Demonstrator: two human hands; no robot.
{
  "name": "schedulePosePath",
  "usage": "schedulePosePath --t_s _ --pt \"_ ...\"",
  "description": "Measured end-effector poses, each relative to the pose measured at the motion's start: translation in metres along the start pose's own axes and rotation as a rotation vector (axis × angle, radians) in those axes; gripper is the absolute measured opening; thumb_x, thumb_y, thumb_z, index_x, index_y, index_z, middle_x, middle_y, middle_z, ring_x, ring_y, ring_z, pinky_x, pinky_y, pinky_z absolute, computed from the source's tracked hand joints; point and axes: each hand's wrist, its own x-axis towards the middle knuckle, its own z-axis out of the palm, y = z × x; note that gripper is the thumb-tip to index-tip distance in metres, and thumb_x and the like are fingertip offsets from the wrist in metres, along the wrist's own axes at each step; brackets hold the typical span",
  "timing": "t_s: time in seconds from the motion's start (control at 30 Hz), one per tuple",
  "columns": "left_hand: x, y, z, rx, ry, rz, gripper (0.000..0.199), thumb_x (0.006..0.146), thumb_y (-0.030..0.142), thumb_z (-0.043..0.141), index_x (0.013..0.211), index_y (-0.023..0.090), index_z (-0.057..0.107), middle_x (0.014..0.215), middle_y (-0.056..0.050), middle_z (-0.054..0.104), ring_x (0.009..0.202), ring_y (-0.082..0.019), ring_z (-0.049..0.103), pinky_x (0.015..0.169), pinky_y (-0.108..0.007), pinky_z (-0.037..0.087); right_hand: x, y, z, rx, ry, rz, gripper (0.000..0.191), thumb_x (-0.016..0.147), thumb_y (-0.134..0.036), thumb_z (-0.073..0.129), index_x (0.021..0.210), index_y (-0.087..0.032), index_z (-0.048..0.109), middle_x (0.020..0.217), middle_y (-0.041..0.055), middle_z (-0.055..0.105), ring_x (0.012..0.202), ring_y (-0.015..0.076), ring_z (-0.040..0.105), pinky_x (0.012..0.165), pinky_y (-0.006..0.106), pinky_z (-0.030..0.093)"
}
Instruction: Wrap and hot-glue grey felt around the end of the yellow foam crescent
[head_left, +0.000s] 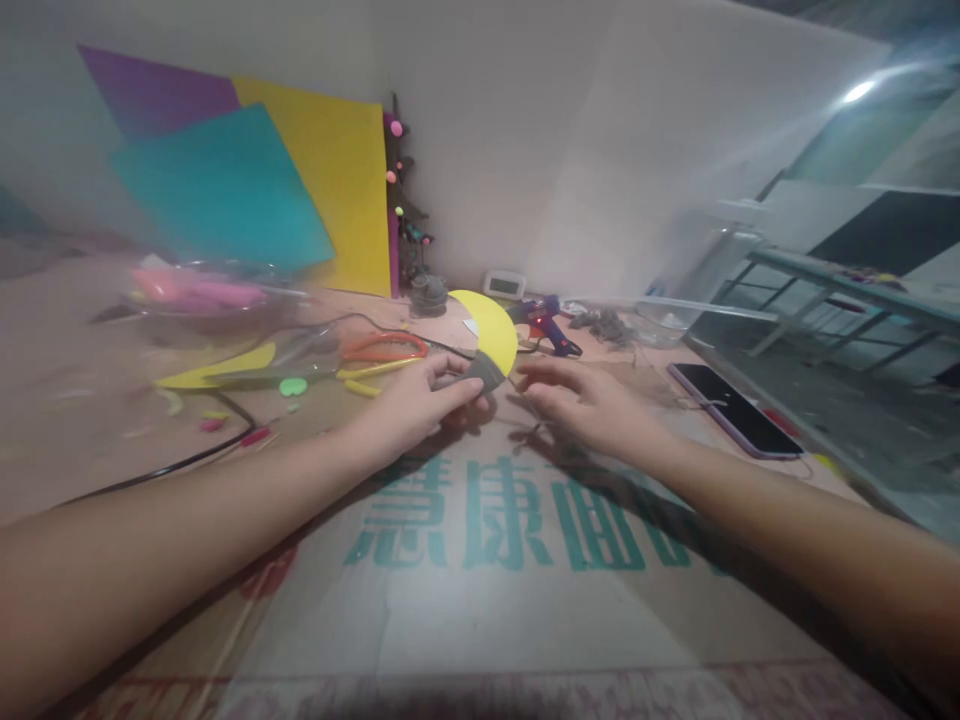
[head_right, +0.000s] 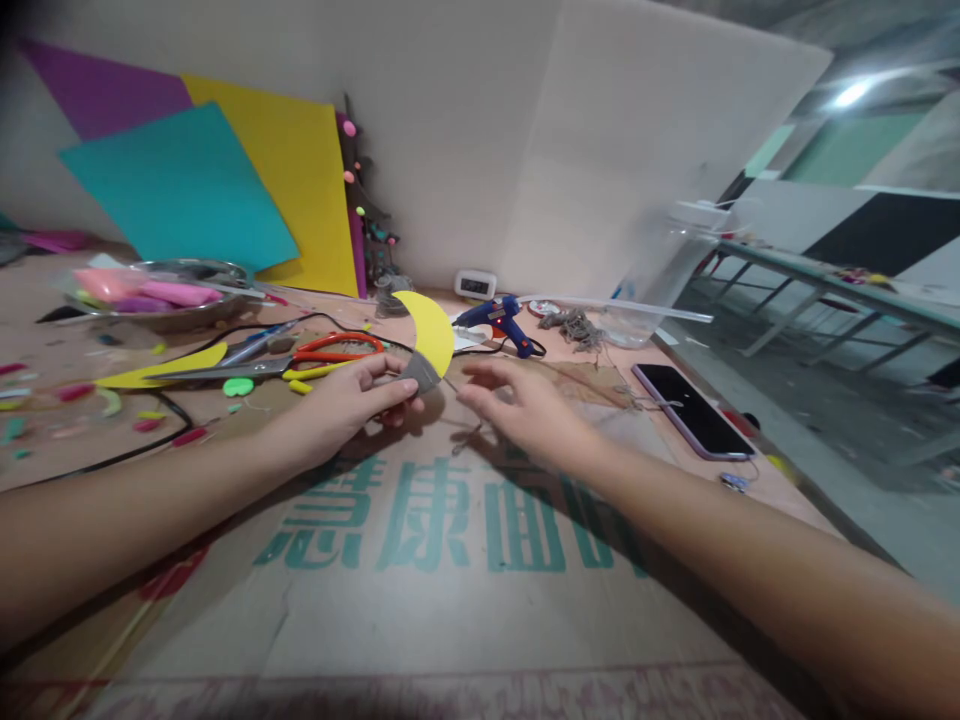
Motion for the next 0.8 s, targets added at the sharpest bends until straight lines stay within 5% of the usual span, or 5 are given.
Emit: schedulePosePath --t_s 0.13,0.27,0.5,0.8 --pt "0.0 0.002 0.001 -0.015 0.014 -0.031 0.02 0.084 0.03 0.063 0.096 0.018 0.054 0.077 0.0 0.068 0.056 -0.009 0.056 0.044 -0.016 0.042 -0.002 -0.01 0.019 -0.04 -0.078 -0.052 0.025 0.095 -0.028 0.048 0.098 -0.018 0.071 0.082 0.0039 0.073 0.071 0.0162 0.065 0.066 0.028 0.048" --pt "0.0 0.002 0.003 -0.047 0.027 -0.018 0.013 0.087 0.028 0.06 0.093 0.02 0.051 0.067 0.005 0.059 0.049 -0.007 0.053 0.042 -0.014 0.041 -0.011 -0.005 0.029 -0.413 -0.09 -0.344 0.027 0.098 -0.026 0.043 0.091 -0.016 0.067 0.08 0.0051 0.07 0.069 0.0151 0.06 0.062 0.027 0.039" --pt "-0.001 -0.001 0.001 0.102 0.003 -0.01 0.021 0.086 0.04 0.06 0.091 0.021 0.054 0.056 0.006 0.054 0.037 -0.007 0.044 0.033 -0.015 0.028 -0.024 -0.025 0.006 -0.719 0.019 -0.709 0.022 0.098 -0.021 0.045 0.092 -0.016 0.065 0.07 0.0028 0.061 0.06 0.0144 0.049 0.055 0.03 0.026" --pt "-0.001 0.001 0.002 0.215 -0.012 0.006 0.019 0.081 0.035 0.063 0.088 0.018 0.06 0.056 0.005 0.054 0.045 -0.008 0.047 0.04 -0.016 0.033 -0.02 -0.028 -0.024 -0.746 0.081 -0.617 0.02 0.098 -0.028 0.048 0.096 -0.019 0.066 0.083 0.006 0.07 0.069 0.0161 0.058 0.058 0.03 0.035"
